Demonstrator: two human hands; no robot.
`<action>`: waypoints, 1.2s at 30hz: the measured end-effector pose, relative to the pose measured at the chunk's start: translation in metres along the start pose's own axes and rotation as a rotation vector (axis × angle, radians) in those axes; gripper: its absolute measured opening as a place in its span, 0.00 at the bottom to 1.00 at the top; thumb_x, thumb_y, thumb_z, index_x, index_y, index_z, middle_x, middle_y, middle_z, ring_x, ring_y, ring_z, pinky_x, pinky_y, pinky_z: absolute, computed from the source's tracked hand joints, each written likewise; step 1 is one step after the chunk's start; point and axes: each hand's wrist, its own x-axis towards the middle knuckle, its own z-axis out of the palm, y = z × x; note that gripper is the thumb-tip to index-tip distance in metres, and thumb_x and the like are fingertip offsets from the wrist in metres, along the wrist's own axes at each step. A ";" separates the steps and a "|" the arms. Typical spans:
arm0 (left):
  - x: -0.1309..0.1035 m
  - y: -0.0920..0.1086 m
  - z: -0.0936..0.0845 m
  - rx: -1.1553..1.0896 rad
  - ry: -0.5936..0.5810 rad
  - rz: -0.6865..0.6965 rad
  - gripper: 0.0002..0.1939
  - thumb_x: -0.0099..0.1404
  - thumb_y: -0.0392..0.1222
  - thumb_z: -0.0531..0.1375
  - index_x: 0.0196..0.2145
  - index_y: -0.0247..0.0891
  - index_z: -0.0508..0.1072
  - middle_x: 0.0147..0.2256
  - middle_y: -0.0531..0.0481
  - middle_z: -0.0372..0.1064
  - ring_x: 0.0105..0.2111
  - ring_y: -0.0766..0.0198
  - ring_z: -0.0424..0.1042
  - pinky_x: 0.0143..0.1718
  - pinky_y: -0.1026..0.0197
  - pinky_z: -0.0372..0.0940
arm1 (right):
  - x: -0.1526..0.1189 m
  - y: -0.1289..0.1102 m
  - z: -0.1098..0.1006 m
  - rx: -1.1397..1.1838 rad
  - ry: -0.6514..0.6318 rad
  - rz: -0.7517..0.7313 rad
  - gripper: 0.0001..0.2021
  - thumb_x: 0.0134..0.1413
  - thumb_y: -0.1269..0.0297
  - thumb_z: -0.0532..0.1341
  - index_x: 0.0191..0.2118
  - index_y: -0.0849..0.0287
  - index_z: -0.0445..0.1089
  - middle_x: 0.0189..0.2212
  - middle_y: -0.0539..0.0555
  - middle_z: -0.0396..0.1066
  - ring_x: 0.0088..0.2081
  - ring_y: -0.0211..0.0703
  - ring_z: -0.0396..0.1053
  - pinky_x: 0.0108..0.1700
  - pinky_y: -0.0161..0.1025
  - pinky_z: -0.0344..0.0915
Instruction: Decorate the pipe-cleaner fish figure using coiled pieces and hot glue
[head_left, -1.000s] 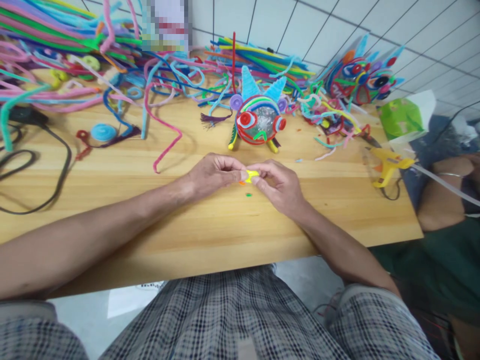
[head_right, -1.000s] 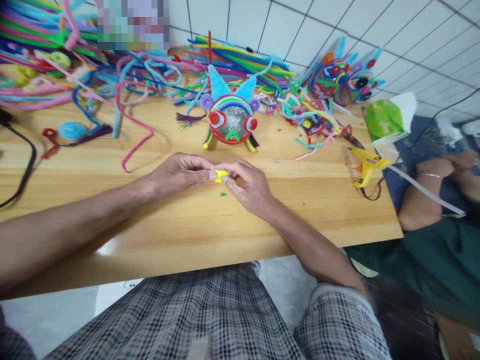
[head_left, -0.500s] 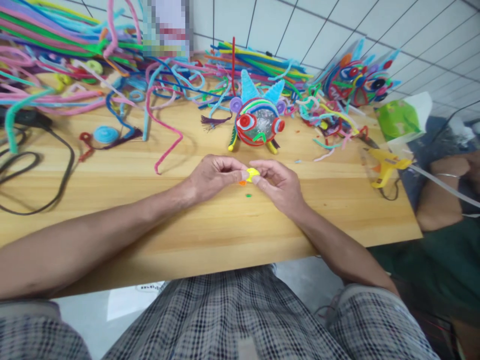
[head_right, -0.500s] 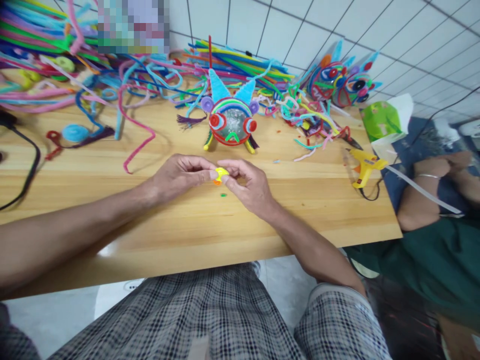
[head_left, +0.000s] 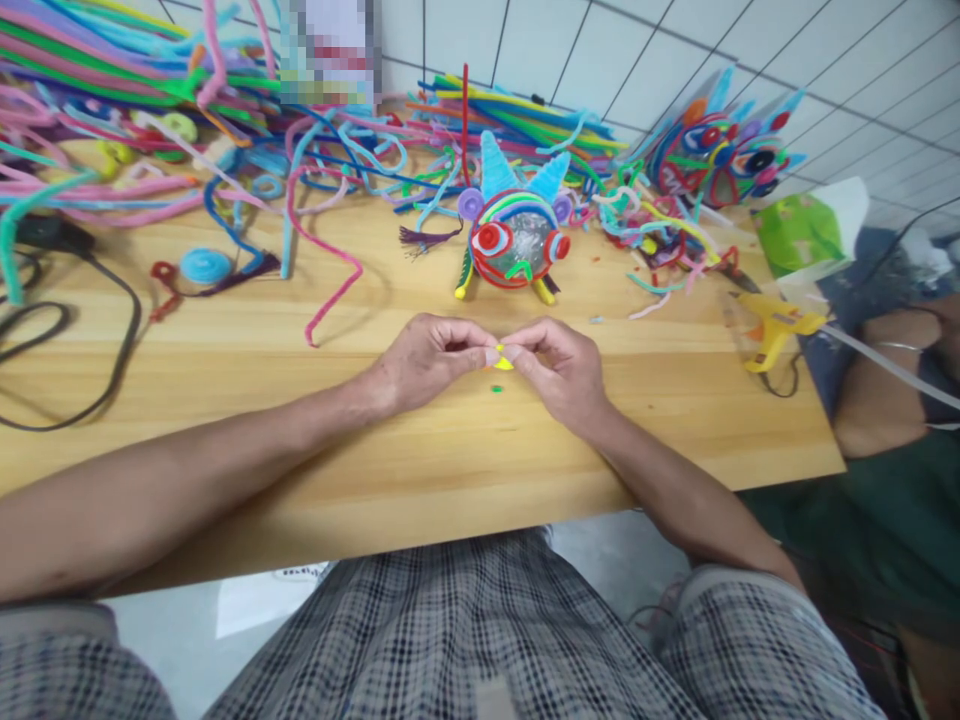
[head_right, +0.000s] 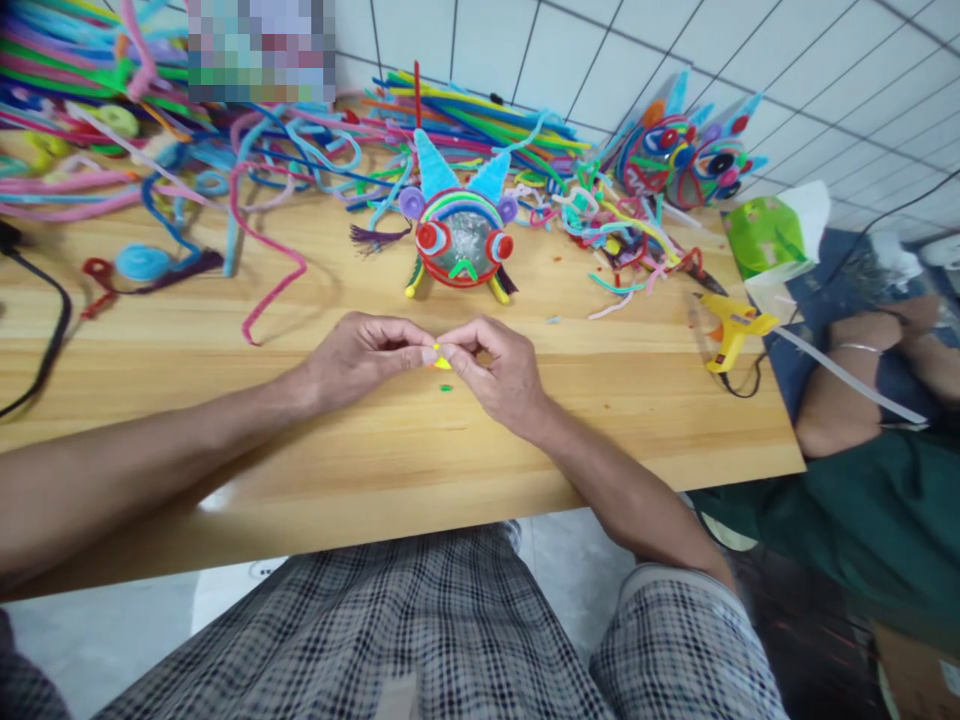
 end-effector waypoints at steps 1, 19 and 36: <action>0.000 0.000 0.001 -0.002 0.001 0.010 0.16 0.65 0.54 0.72 0.38 0.36 0.86 0.36 0.46 0.84 0.34 0.62 0.79 0.38 0.62 0.70 | 0.000 0.000 0.000 0.022 -0.003 0.020 0.10 0.66 0.53 0.69 0.37 0.53 0.79 0.30 0.50 0.77 0.32 0.40 0.72 0.39 0.41 0.70; 0.002 0.002 0.002 0.010 0.051 -0.027 0.19 0.63 0.57 0.71 0.36 0.37 0.85 0.33 0.48 0.82 0.30 0.64 0.74 0.34 0.63 0.67 | 0.005 0.003 0.003 0.108 -0.026 0.137 0.14 0.64 0.49 0.69 0.36 0.55 0.75 0.28 0.48 0.77 0.29 0.39 0.71 0.33 0.38 0.66; 0.003 0.002 0.002 0.034 -0.032 0.057 0.22 0.66 0.62 0.69 0.35 0.37 0.82 0.30 0.51 0.77 0.28 0.67 0.68 0.32 0.63 0.62 | 0.008 0.000 0.011 0.303 0.042 0.217 0.22 0.59 0.40 0.72 0.36 0.56 0.75 0.23 0.45 0.71 0.24 0.34 0.65 0.28 0.35 0.64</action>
